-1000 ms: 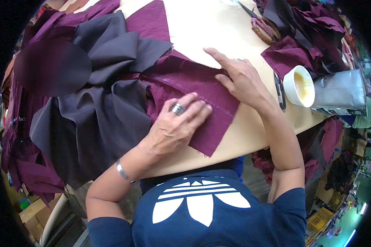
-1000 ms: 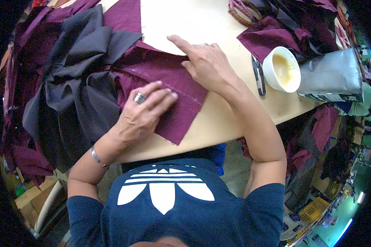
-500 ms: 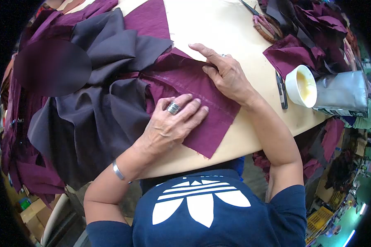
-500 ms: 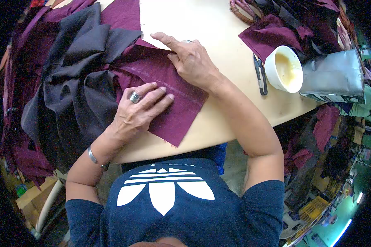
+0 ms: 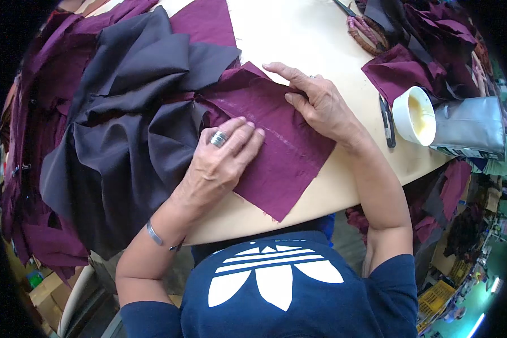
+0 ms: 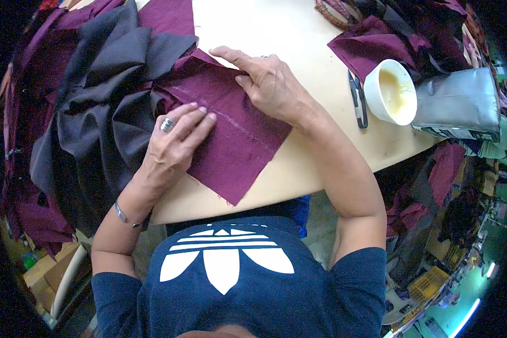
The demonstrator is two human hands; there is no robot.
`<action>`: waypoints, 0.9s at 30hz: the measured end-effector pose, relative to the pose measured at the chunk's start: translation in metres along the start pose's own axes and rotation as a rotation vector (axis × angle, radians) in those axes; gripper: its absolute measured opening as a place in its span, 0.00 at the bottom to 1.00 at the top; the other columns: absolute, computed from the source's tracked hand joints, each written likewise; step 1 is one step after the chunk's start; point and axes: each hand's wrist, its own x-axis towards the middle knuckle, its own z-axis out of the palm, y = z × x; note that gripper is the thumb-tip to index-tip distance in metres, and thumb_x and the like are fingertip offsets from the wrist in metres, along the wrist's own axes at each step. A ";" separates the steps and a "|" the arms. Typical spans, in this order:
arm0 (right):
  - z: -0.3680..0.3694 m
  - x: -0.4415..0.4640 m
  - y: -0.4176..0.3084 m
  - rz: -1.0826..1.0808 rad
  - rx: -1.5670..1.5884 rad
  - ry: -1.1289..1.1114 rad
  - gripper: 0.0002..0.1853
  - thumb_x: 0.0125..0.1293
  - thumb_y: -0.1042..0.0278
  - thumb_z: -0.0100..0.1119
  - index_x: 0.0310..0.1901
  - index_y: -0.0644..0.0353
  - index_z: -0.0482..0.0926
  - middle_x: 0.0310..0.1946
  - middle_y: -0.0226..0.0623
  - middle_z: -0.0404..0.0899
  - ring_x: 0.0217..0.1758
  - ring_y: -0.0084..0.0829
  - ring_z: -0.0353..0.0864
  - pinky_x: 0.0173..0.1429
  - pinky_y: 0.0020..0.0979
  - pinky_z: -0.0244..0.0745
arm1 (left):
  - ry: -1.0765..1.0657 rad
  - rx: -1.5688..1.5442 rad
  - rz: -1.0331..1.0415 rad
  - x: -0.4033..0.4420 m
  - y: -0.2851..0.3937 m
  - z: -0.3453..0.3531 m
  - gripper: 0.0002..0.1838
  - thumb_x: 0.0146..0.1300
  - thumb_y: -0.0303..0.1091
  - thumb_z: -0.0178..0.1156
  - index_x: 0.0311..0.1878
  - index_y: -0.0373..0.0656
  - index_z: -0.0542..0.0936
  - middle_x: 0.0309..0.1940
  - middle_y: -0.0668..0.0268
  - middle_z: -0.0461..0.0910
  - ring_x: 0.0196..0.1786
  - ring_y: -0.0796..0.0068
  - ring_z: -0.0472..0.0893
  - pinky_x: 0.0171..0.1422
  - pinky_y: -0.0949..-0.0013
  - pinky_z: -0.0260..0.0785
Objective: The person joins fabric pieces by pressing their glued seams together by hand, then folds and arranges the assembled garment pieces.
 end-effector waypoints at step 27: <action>0.001 -0.004 -0.005 -0.048 -0.134 -0.035 0.33 0.57 0.78 0.54 0.65 0.46 0.62 0.29 0.47 0.78 0.30 0.42 0.77 0.44 0.36 0.68 | 0.049 0.042 -0.046 0.003 0.007 0.011 0.20 0.53 0.28 0.50 0.51 0.37 0.74 0.49 0.59 0.70 0.42 0.67 0.76 0.48 0.67 0.72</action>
